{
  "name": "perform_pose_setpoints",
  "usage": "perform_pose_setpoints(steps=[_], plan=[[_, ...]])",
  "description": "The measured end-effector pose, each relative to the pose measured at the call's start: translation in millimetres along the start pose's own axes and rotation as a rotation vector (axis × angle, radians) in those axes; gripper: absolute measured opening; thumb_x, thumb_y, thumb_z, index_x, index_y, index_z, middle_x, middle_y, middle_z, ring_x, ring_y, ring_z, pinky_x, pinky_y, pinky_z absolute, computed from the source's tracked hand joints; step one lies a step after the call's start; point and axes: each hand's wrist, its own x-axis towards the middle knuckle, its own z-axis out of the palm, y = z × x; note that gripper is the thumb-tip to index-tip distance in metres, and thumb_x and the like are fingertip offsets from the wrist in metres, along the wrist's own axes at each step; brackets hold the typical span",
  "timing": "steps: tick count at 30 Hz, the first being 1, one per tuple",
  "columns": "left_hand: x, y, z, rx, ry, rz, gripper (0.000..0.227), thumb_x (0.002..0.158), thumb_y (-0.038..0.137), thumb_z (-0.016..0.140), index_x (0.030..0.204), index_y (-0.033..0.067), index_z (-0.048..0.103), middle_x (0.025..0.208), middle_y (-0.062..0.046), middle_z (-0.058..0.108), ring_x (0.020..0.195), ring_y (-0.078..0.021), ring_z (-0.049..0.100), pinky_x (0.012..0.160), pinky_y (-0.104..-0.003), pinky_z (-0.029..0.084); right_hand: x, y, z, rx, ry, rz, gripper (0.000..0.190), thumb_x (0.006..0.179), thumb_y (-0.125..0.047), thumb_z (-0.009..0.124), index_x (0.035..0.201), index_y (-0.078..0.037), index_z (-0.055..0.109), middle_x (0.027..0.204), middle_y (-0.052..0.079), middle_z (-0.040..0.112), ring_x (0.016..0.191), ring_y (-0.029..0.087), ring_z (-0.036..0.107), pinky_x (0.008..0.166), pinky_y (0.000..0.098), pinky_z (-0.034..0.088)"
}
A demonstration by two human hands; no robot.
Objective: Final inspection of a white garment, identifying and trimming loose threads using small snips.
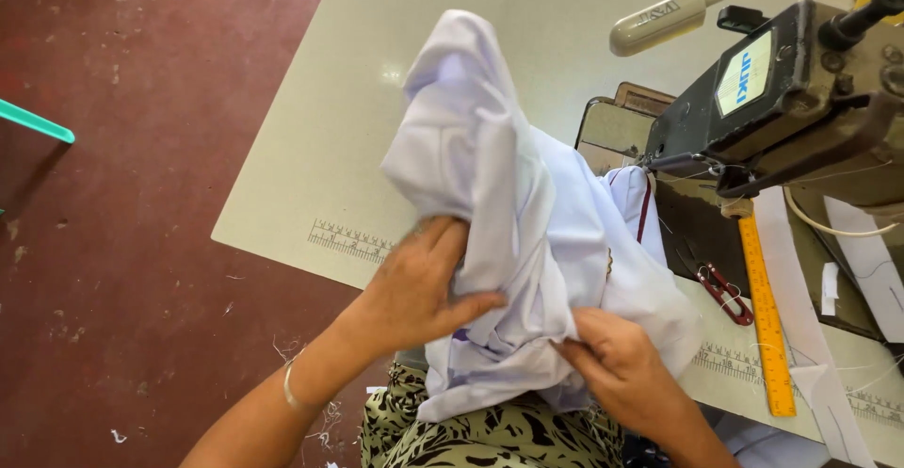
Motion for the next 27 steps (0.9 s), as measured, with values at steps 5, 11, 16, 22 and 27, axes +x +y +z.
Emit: perform_pose_setpoints(steps=[5,11,16,22,27], plan=[[33.2,-32.7,0.3,-0.592,-0.14,-0.079,0.04,0.09,0.036,0.07,0.107,0.0036,0.054,0.107,-0.008,0.051,0.103,-0.0228,0.048,0.089,-0.036,0.039,-9.8,21.1,-9.6,0.816,0.046,-0.045,0.032,0.092,-0.004,0.067,0.121,0.005,0.073,0.122,0.02,0.076,0.11,0.03,0.072,0.099,0.0428,0.058],[9.9,-76.6,-30.7,-1.641,-0.093,-0.111,0.036,0.083,0.007,0.067,0.113,-0.0125,0.066,0.101,-0.022,0.073,0.087,-0.0297,0.073,0.074,-0.043,0.061,-2.4,60.4,-47.5,0.924,0.591,0.42,0.045,0.077,-0.015,0.073,0.121,-0.005,0.067,0.106,0.014,0.072,0.086,0.024,0.066,0.072,0.0372,0.054],[-2.8,-24.2,-126.7,-1.713,-0.009,0.276,0.089,0.053,-0.011,0.079,0.137,-0.0167,0.05,0.119,-0.033,0.068,0.108,-0.0444,0.071,0.085,-0.055,0.058,47.5,82.4,-51.4,0.779,0.348,0.32,0.053,0.087,-0.024,0.066,0.136,-0.006,0.054,0.123,0.016,0.063,0.104,0.026,0.061,0.08,0.0372,0.052],[5.8,-64.7,-64.8,-1.778,0.387,-0.223,0.086,0.069,-0.003,0.058,0.153,0.0048,0.046,0.126,-0.024,0.067,0.113,-0.0407,0.068,0.1,-0.056,0.055,167.6,-6.7,-56.2,0.55,0.148,0.23,0.067,0.102,-0.038,0.055,0.159,-0.008,0.035,0.149,0.019,0.05,0.131,0.03,0.055,0.092,0.0372,0.049],[26.8,-16.2,-76.6,-1.734,0.406,-0.277,0.072,0.062,0.004,0.066,0.132,0.0001,0.051,0.094,-0.014,0.065,0.078,-0.0258,0.066,0.068,-0.033,0.056,79.9,-76.9,-23.0,-0.084,0.174,-0.215,0.08,0.066,-0.036,0.09,0.134,-0.011,0.057,0.133,0.007,0.066,0.123,0.023,0.064,0.096,0.0421,0.055]])
